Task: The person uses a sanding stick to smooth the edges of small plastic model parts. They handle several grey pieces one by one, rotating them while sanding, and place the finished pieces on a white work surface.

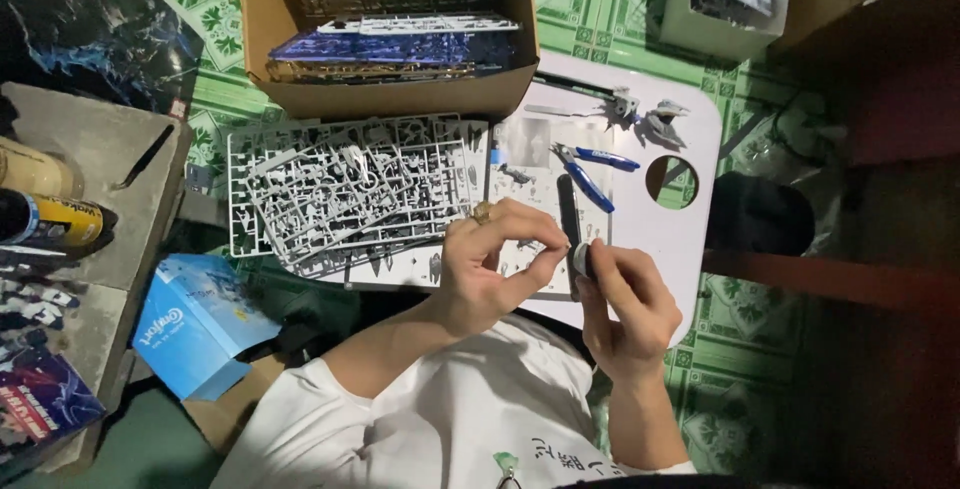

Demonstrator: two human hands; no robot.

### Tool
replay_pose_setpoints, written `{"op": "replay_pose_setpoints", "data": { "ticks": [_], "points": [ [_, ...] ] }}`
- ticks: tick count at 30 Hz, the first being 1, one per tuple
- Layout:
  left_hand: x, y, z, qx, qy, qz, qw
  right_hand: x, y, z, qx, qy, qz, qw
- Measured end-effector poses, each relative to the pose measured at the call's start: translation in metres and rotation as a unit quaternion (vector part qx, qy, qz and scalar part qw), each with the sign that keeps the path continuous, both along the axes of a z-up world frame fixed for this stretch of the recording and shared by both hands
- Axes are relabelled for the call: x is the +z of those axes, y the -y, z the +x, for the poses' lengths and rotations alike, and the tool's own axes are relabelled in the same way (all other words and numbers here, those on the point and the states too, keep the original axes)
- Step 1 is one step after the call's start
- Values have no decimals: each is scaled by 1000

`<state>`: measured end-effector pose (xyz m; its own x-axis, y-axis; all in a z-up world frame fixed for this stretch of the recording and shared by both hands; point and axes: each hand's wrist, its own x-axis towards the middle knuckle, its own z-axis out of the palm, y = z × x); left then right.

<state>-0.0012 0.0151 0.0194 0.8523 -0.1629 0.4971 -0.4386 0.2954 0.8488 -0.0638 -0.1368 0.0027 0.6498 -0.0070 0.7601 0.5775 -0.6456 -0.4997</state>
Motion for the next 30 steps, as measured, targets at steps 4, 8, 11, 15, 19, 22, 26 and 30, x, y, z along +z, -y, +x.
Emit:
{"op": "replay_pose_setpoints", "data": {
  "ticks": [4,8,11,15,19,22,26,30],
  "points": [
    [7,-4,-3,38,69,38,996,18,-4,-3,1,14,-41,999],
    [11,-10,-4,42,174,119,977,11,1,-9,-18,-31,-97,995],
    [10,-11,-4,28,162,117,980,7,2,-9,-27,-31,-101,994],
    [6,-14,0,35,160,121,979,2,0,-6,-39,-21,-117,992],
    [-2,-13,-1,5,145,120,982,-1,-3,-6,-42,-32,-119,992],
    [-2,-14,1,46,138,136,980,-2,-4,-1,-40,-20,-137,990],
    [-16,-13,6,64,75,98,990,0,-11,4,-56,-13,-112,992],
    [-39,-21,20,94,57,165,980,-25,1,4,-39,-67,-50,996]
  ]
}}
